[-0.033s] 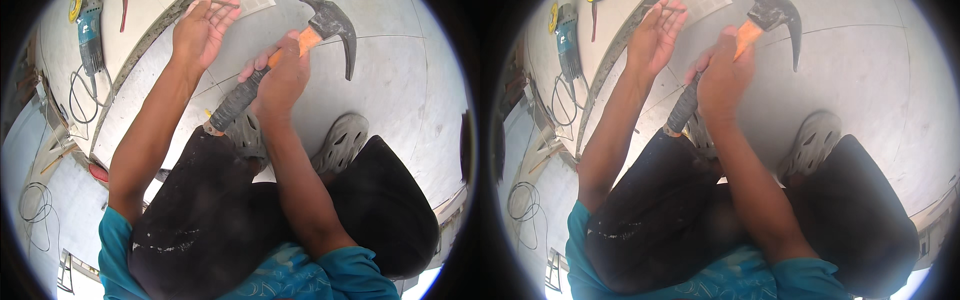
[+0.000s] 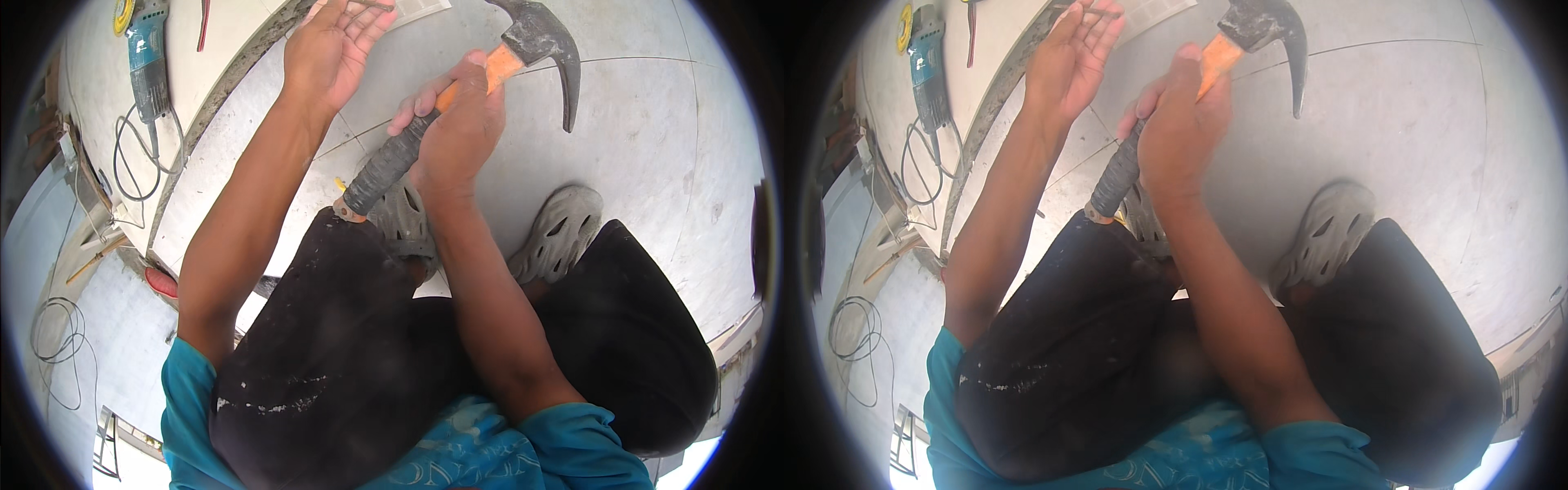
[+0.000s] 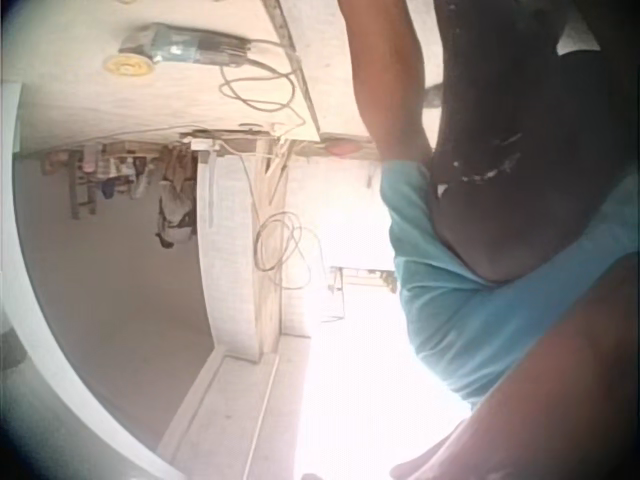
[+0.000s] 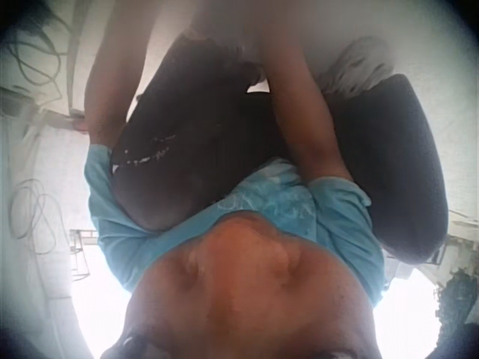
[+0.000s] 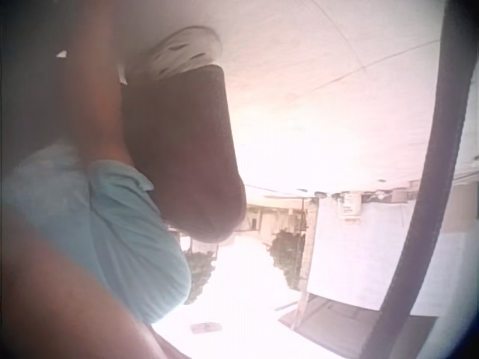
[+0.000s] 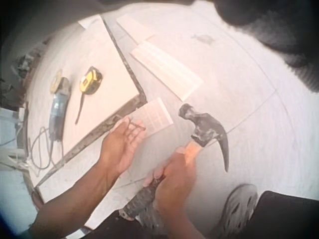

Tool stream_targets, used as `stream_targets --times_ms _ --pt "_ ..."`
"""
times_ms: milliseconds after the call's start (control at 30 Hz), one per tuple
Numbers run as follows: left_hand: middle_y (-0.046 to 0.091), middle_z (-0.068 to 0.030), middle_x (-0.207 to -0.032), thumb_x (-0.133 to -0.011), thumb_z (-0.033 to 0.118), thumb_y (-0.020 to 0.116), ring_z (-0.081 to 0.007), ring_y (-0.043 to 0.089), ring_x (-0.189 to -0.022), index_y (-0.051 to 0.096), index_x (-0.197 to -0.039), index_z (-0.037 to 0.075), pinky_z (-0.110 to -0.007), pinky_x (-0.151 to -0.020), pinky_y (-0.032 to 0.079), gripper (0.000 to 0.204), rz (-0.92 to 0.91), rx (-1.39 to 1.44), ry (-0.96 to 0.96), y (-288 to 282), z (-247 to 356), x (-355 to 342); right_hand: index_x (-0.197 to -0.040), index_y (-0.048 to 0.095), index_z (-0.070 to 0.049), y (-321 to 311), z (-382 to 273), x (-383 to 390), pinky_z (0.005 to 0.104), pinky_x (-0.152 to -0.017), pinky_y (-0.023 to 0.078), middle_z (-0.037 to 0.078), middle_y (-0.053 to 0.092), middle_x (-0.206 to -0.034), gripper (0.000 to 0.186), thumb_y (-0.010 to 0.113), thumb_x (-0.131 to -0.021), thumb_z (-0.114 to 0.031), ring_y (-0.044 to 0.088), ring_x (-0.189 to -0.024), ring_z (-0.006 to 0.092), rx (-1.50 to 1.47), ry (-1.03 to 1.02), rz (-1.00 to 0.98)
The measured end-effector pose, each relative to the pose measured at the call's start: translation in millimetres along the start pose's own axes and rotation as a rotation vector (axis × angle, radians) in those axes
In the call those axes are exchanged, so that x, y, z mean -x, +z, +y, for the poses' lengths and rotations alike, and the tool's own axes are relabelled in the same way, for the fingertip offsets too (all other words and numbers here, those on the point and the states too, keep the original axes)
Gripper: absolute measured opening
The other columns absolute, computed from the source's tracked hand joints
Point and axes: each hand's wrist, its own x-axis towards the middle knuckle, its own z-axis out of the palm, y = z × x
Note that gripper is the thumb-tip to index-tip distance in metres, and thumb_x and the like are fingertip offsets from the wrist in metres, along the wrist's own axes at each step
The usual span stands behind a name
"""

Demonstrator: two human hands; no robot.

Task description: The person uses an angle grinder to cut a tile, then positions and taps tiles into place with a hammer. They measure gaps with a tape measure and adjust tile placement on a tiled floor.

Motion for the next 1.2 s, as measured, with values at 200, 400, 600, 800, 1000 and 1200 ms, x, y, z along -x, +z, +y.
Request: stream_targets --times_ms 200,400,600,800,1000,1200 --pt "0.062 -0.0103 -0.1 -0.103 0.016 0.048 -0.0213 0.061 -0.1 0.056 -0.113 0.005 -0.035 -0.095 0.052 0.017 -0.028 0.134 0.026 1.9 -3.5 -15.9 -0.089 0.043 -0.006 -4.3 10.9 8.0 0.0327 -0.04 0.045 0.005 0.043 -0.063 0.033 0.044 -0.103 -0.036 0.049 -0.051 0.0164 -0.008 -0.024 -0.024" --pt "0.062 -0.0089 -0.101 -0.103 0.013 0.047 -0.0191 0.062 -0.096 0.056 -0.114 0.004 -0.032 -0.089 0.053 0.017 0.032 0.199 0.063 7.6 -7.5 -21.2 -0.088 0.043 -0.006 1.1 22.4 19.3 0.0307 -0.04 0.045 0.004 0.043 -0.062 0.037 0.044 -0.103 -0.04 0.049 -0.051 0.0143 0.018 -0.093 -0.075" --pt "0.062 -0.0074 -0.1 -0.102 0.013 0.049 -0.0168 0.06 -0.089 0.056 -0.115 0.004 -0.029 -0.082 0.052 0.017 0.089 0.239 0.08 -5.9 -12.3 -31.8 -0.087 0.043 -0.006 7.6 33.6 20.8 0.0301 -0.038 0.042 0.004 0.043 -0.058 0.038 0.044 -0.103 -0.041 0.045 -0.042 0.0146 0.067 0.032 -0.148" --pt "0.061 -0.0063 -0.097 -0.101 0.013 0.05 -0.0151 0.058 -0.085 0.058 -0.111 0.004 -0.028 -0.081 0.051 0.015 0.029 0.262 0.112 -8.2 -16.6 -34.1 -0.088 0.043 -0.006 5.0 38.3 17.9 0.0298 -0.038 0.04 0.003 0.044 -0.056 0.037 0.044 -0.103 -0.04 0.046 -0.041 0.0153 0.127 0.008 -0.173" --pt "0.06 -0.008 -0.096 -0.101 0.013 0.052 -0.0164 0.058 -0.087 0.057 -0.109 0.003 -0.028 -0.082 0.052 0.014 0.001 0.307 0.098 -10.2 -17.2 -32.2 -0.083 0.044 -0.006 7.2 39.7 24.0 0.0301 -0.038 0.04 0.003 0.043 -0.056 0.039 0.044 -0.103 -0.039 0.046 -0.04 0.0155 0.123 -0.05 -0.132" --pt "0.06 -0.009 -0.097 -0.101 0.013 0.052 -0.019 0.059 -0.09 0.056 -0.111 0.002 -0.03 -0.086 0.052 0.015 -0.041 0.362 0.106 -14.9 -13.3 -36.7 -0.08 0.042 -0.007 11.8 38.4 19.6 0.0302 -0.038 0.04 0.002 0.042 -0.056 0.04 0.044 -0.103 -0.04 0.045 -0.04 0.0149 0.07 -0.044 -0.132"
